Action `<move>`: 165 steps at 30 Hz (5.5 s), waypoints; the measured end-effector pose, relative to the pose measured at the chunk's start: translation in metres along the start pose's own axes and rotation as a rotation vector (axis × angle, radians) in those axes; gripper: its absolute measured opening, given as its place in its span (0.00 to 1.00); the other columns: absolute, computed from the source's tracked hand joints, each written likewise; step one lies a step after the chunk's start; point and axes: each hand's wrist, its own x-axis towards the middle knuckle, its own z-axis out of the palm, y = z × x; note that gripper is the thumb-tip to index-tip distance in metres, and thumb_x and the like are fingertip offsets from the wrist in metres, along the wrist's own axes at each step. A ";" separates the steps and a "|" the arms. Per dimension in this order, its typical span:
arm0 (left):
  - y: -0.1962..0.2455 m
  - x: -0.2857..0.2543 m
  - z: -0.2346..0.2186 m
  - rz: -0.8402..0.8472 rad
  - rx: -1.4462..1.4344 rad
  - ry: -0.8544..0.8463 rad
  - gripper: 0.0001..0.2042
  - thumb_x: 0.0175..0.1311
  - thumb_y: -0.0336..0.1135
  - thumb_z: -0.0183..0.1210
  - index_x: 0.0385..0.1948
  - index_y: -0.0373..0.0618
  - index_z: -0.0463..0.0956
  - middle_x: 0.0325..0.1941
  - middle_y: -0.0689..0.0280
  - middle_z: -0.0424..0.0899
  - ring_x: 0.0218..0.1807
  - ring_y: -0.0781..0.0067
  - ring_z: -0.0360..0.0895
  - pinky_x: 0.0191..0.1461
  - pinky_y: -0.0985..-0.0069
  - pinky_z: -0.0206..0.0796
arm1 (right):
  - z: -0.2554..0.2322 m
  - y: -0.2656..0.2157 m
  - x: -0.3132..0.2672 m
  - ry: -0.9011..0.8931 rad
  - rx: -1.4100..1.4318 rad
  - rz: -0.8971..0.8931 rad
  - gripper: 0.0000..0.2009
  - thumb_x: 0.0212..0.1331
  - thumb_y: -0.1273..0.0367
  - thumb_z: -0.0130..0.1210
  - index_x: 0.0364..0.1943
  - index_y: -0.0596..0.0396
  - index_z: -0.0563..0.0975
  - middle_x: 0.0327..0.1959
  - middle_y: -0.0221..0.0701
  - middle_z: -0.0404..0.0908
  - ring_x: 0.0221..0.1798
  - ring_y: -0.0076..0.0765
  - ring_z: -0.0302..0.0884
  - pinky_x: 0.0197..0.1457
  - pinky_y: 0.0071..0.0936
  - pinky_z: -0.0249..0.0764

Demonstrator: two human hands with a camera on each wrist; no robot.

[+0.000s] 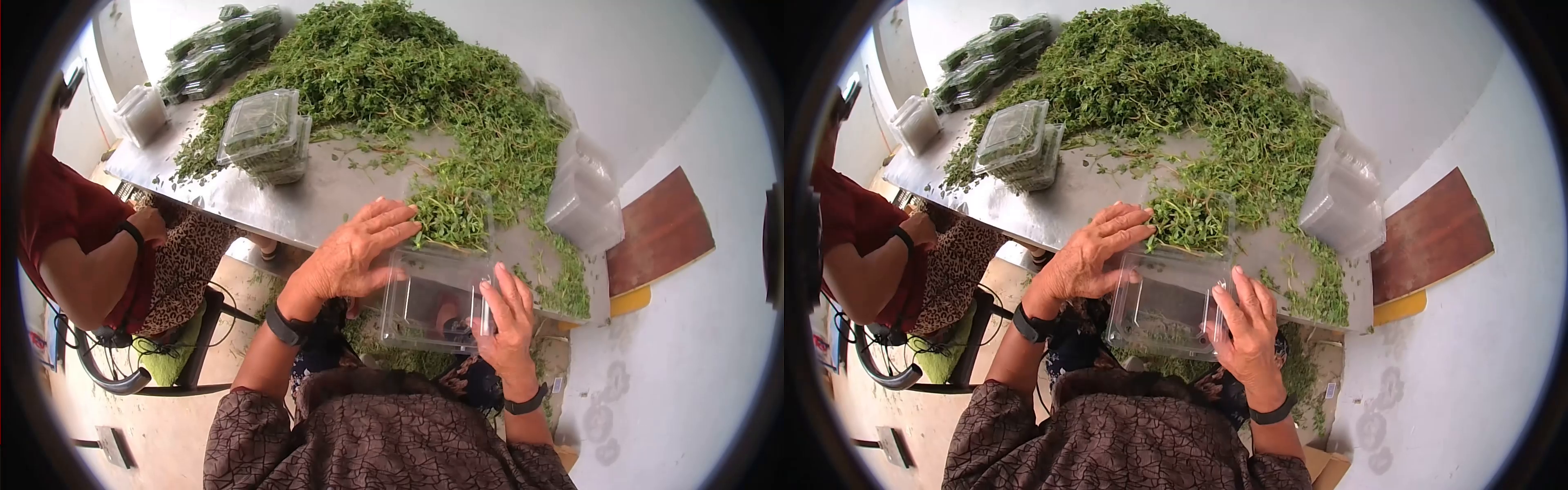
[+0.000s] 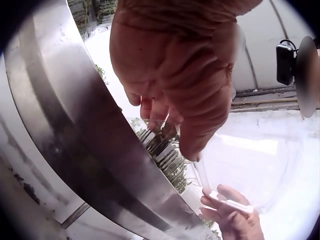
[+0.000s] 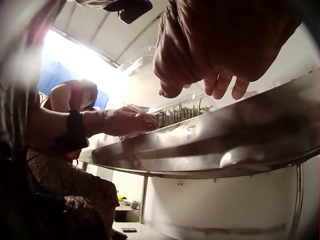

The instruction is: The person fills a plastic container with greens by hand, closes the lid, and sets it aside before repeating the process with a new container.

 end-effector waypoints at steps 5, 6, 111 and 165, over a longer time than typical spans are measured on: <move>0.006 0.005 -0.002 -0.004 -0.064 0.059 0.28 0.56 0.51 0.61 0.54 0.41 0.74 0.63 0.54 0.71 0.66 0.46 0.64 0.72 0.54 0.50 | -0.009 0.004 0.028 0.172 0.279 0.065 0.22 0.58 0.52 0.59 0.44 0.59 0.79 0.59 0.48 0.73 0.58 0.54 0.71 0.61 0.44 0.67; 0.005 0.006 -0.001 -0.001 -0.077 0.079 0.25 0.57 0.49 0.60 0.51 0.40 0.75 0.62 0.54 0.72 0.65 0.46 0.65 0.71 0.54 0.52 | -0.011 0.005 0.034 0.180 0.362 0.084 0.22 0.58 0.52 0.59 0.42 0.59 0.79 0.59 0.48 0.73 0.58 0.54 0.71 0.61 0.43 0.67; -0.010 0.043 0.030 -0.331 -0.977 0.383 0.12 0.58 0.32 0.59 0.43 0.39 0.81 0.46 0.68 0.69 0.52 0.76 0.65 0.57 0.77 0.59 | -0.012 0.058 0.124 -0.146 0.748 0.502 0.17 0.57 0.69 0.61 0.48 0.66 0.78 0.40 0.34 0.82 0.42 0.25 0.77 0.47 0.23 0.72; 0.014 0.044 0.018 -0.506 -0.637 0.574 0.10 0.67 0.34 0.55 0.34 0.35 0.78 0.21 0.77 0.72 0.25 0.90 0.64 0.27 0.86 0.56 | -0.001 0.025 0.086 0.216 0.984 0.691 0.06 0.58 0.74 0.58 0.37 0.63 0.80 0.28 0.24 0.79 0.28 0.15 0.71 0.32 0.16 0.69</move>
